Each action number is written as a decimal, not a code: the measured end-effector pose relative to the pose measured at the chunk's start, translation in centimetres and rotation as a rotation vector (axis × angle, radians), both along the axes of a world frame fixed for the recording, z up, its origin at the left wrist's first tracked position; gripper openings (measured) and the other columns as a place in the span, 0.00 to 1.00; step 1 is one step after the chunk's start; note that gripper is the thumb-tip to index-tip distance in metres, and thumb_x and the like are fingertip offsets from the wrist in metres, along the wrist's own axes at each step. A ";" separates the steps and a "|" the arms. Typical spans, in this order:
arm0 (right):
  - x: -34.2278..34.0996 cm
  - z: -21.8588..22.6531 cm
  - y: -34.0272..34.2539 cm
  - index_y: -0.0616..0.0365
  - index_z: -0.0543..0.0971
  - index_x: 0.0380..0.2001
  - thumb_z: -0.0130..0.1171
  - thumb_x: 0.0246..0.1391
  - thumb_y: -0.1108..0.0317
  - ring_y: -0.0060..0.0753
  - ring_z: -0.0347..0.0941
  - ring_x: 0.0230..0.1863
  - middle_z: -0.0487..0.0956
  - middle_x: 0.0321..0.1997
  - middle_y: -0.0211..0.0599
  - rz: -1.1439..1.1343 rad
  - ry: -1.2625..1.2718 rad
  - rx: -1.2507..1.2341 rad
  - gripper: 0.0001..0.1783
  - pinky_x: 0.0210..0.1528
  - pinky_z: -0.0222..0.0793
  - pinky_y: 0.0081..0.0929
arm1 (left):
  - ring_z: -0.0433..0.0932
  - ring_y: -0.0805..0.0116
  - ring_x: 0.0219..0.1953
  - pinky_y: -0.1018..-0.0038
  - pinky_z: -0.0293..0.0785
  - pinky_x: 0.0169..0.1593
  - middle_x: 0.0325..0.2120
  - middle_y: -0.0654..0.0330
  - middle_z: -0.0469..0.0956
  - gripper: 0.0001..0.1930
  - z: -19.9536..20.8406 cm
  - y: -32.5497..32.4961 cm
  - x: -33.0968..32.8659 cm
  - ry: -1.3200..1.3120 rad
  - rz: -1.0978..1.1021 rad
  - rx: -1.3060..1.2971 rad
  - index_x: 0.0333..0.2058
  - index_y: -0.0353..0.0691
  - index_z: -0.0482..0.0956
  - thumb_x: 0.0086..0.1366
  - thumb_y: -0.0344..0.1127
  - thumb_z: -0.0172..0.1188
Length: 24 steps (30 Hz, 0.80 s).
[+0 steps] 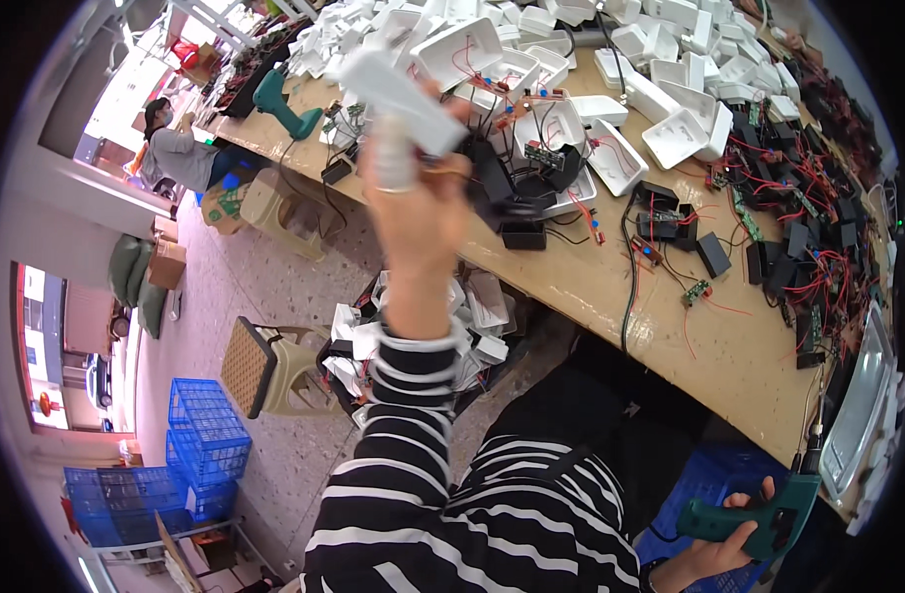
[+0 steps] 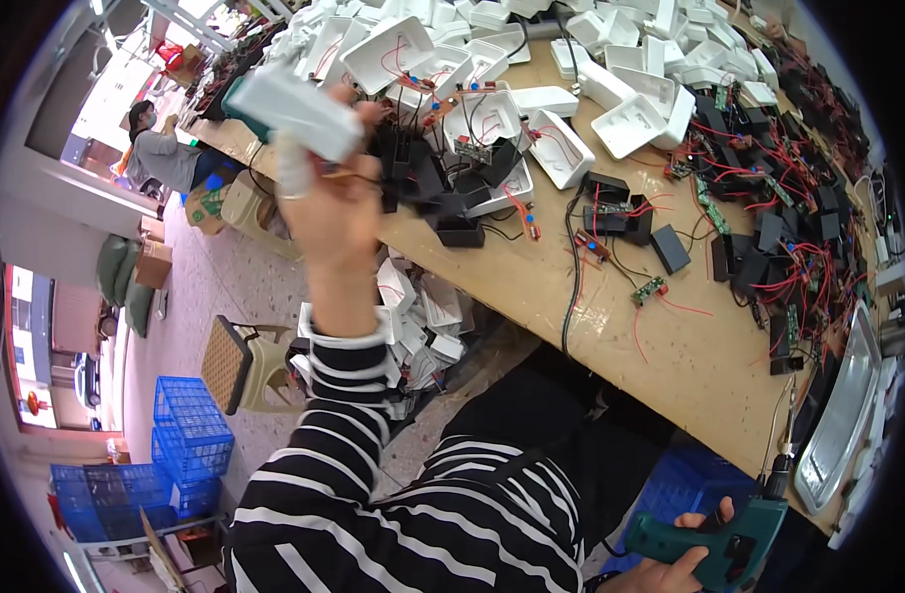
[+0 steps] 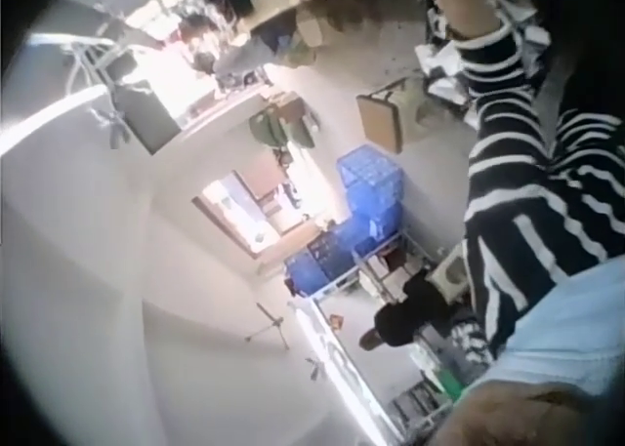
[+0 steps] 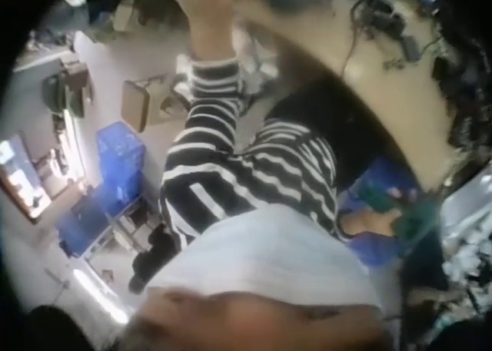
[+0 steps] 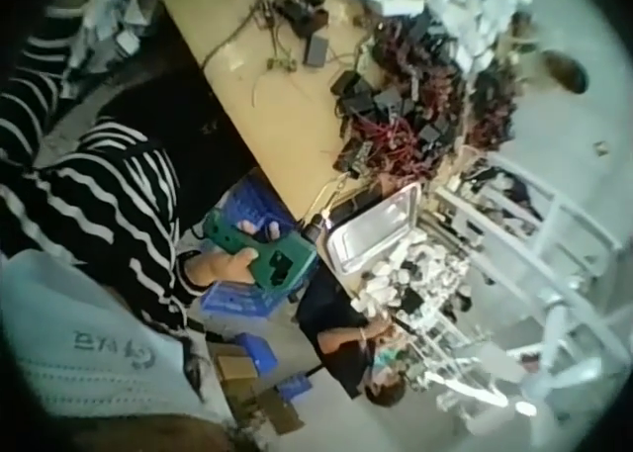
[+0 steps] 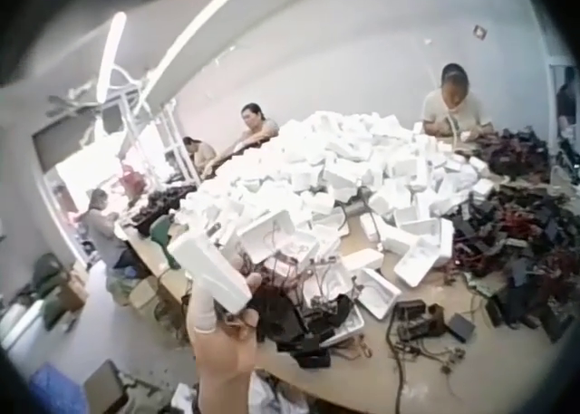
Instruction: Assembling electronic components into plastic housings using a hot glue gun.
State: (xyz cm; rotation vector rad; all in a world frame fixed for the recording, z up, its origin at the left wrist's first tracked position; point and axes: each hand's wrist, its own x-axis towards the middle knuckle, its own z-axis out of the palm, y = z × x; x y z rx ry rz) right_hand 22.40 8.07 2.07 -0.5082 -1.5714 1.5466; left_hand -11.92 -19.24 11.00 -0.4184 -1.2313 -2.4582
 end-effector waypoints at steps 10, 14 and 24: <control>-1.2 0.2 0.0 0.69 0.57 0.54 0.45 0.58 0.66 0.24 0.69 0.33 0.63 0.54 0.52 0.001 -0.031 -0.011 0.24 0.33 0.68 0.17 | 0.73 0.71 0.30 0.77 0.67 0.35 0.30 0.57 0.76 0.16 1.6 -18.3 -16.4 0.178 0.700 -1.004 0.38 0.33 0.73 0.56 0.39 0.59; -1.5 0.6 -0.6 0.69 0.57 0.54 0.45 0.58 0.66 0.24 0.69 0.33 0.63 0.54 0.52 -0.022 -0.061 0.019 0.25 0.33 0.68 0.17 | 0.72 0.44 0.40 0.63 0.66 0.43 0.33 0.39 0.74 0.21 -1.7 -19.2 -21.1 -0.115 0.894 -1.508 0.37 0.29 0.72 0.47 0.40 0.55; -2.6 0.6 -0.1 0.69 0.56 0.54 0.47 0.57 0.63 0.27 0.69 0.31 0.65 0.52 0.56 0.030 0.033 0.046 0.28 0.30 0.66 0.18 | 0.71 0.66 0.29 0.71 0.68 0.37 0.28 0.54 0.73 0.15 3.2 -13.6 -13.5 0.127 1.084 -1.048 0.40 0.25 0.70 0.58 0.31 0.53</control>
